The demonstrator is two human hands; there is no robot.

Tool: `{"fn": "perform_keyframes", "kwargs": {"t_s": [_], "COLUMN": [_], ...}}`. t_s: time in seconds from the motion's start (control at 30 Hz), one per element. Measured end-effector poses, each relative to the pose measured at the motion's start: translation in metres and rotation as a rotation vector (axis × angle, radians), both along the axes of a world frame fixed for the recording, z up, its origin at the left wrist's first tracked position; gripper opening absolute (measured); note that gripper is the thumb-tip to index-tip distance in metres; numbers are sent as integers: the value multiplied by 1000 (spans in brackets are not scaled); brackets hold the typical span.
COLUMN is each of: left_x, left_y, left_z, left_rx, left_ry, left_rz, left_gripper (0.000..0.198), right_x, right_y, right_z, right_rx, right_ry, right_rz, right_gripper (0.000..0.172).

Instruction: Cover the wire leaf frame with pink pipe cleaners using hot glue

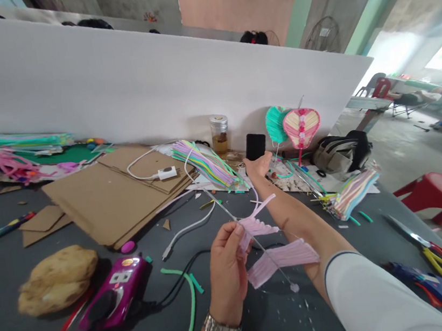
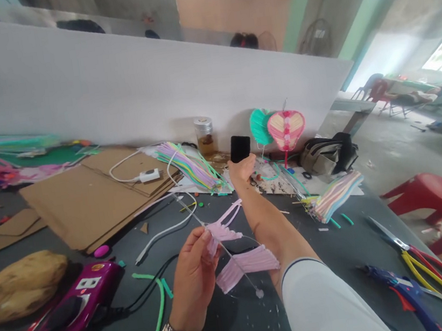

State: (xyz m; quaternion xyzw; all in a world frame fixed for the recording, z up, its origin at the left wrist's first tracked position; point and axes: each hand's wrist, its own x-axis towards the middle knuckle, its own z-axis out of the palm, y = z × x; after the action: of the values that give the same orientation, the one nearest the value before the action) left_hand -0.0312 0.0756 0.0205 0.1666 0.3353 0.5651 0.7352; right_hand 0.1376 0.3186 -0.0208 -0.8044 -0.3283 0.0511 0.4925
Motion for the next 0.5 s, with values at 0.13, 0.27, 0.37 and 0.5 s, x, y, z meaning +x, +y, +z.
{"fn": "perform_keyframes", "kwargs": {"t_s": [0.13, 0.27, 0.37, 0.5], "left_x": [1, 2, 3, 4], "left_y": [1, 0, -1, -2], "left_z": [-2, -4, -3, -2], "left_rx": [1, 28, 29, 33], "left_ry": [8, 13, -2, 9], "left_rz": [-30, -48, -58, -85], "left_gripper": [44, 42, 41, 39], "right_x": [-3, -5, -4, 4], "right_y": [-6, -8, -10, -16], "right_z": [2, 3, 4, 8], "right_rx": [-22, -56, -77, -96], "right_ry": [-12, -24, -38, -79], "right_rz": [17, 17, 10, 19], "right_gripper": [83, 88, 93, 77]}}
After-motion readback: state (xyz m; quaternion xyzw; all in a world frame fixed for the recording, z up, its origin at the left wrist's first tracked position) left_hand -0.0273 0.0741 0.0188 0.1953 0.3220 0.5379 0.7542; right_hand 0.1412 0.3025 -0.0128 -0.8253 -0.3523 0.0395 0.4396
